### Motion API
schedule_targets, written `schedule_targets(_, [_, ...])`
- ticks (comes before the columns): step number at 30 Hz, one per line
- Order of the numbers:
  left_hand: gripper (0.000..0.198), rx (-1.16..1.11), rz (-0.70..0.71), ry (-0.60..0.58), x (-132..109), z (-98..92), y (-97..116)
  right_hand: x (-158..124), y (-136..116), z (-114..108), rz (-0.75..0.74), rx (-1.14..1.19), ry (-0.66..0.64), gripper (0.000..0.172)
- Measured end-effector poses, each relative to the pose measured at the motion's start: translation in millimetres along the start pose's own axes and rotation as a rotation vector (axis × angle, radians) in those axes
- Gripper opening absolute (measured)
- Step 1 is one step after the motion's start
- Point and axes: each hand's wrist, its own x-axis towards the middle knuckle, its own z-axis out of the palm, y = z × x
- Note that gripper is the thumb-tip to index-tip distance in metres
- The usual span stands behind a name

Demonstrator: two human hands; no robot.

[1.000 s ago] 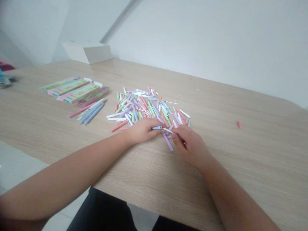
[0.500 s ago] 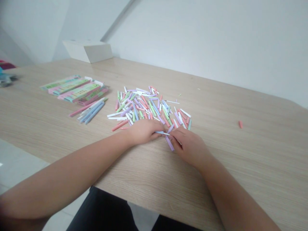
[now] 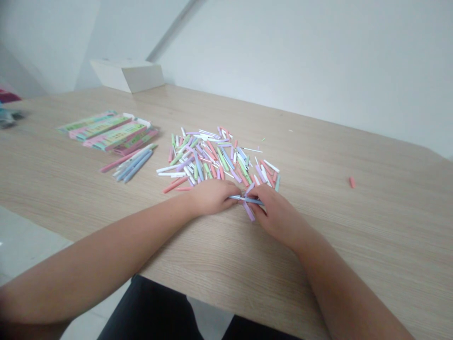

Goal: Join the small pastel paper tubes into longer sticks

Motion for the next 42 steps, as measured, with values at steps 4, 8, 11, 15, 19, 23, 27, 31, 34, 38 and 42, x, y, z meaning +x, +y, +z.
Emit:
schedule_targets(4, [0.041, -0.008, 0.004, -0.011, 1.1, 4.3, 1.8, -1.6, 0.2, 4.2, 0.049, 0.003, 0.047, 0.009])
schedule_targets(8, [0.046, 0.008, 0.009, -0.016, 2.7, 7.1, 2.2, -2.7, -2.3, 10.8, 0.089, -0.017, 0.061, 0.009])
schedule_targets(11, [0.045, 0.006, -0.001, -0.029, 3.1, 7.1, 1.8, -2.0, -3.5, 12.1, 0.118, -0.023, 0.065, 0.013])
schedule_targets(15, [0.045, 0.019, 0.005, -0.020, 2.6, 8.0, 0.5, -0.5, -2.3, 13.8, 0.157, 0.055, 0.060, 0.013])
schedule_targets(19, [0.045, 0.028, 0.010, -0.012, 2.8, 9.4, -0.4, 1.1, -0.5, 16.9, 0.202, 0.183, 0.060, 0.012])
schedule_targets(23, [0.043, -0.011, -0.003, -0.009, 3.9, 8.5, -0.3, 3.0, -3.6, 10.2, 0.012, 0.094, 0.037, 0.009])
schedule_targets(27, [0.037, -0.066, -0.004, -0.005, 3.9, 6.4, -1.0, 2.1, -5.3, -1.3, -0.066, 0.054, 0.014, 0.014])
schedule_targets(31, [0.043, -0.052, 0.002, -0.015, 3.3, 6.3, -1.6, -1.5, 0.9, -0.2, 0.088, 0.103, 0.067, 0.016])
schedule_targets(34, [0.043, -0.036, 0.009, -0.012, 3.1, 7.5, -2.1, -4.3, 5.9, 7.1, 0.210, 0.267, 0.051, 0.021])
schedule_targets(38, [0.041, -0.088, 0.035, 0.027, 1.3, 7.3, -2.9, -5.9, 6.6, 15.4, 0.320, 0.354, 0.045, 0.017])
schedule_targets(42, [0.046, -0.133, 0.095, 0.091, -1.9, 4.1, -2.0, -5.9, 3.1, 19.1, 0.374, 0.403, 0.038, 0.019])
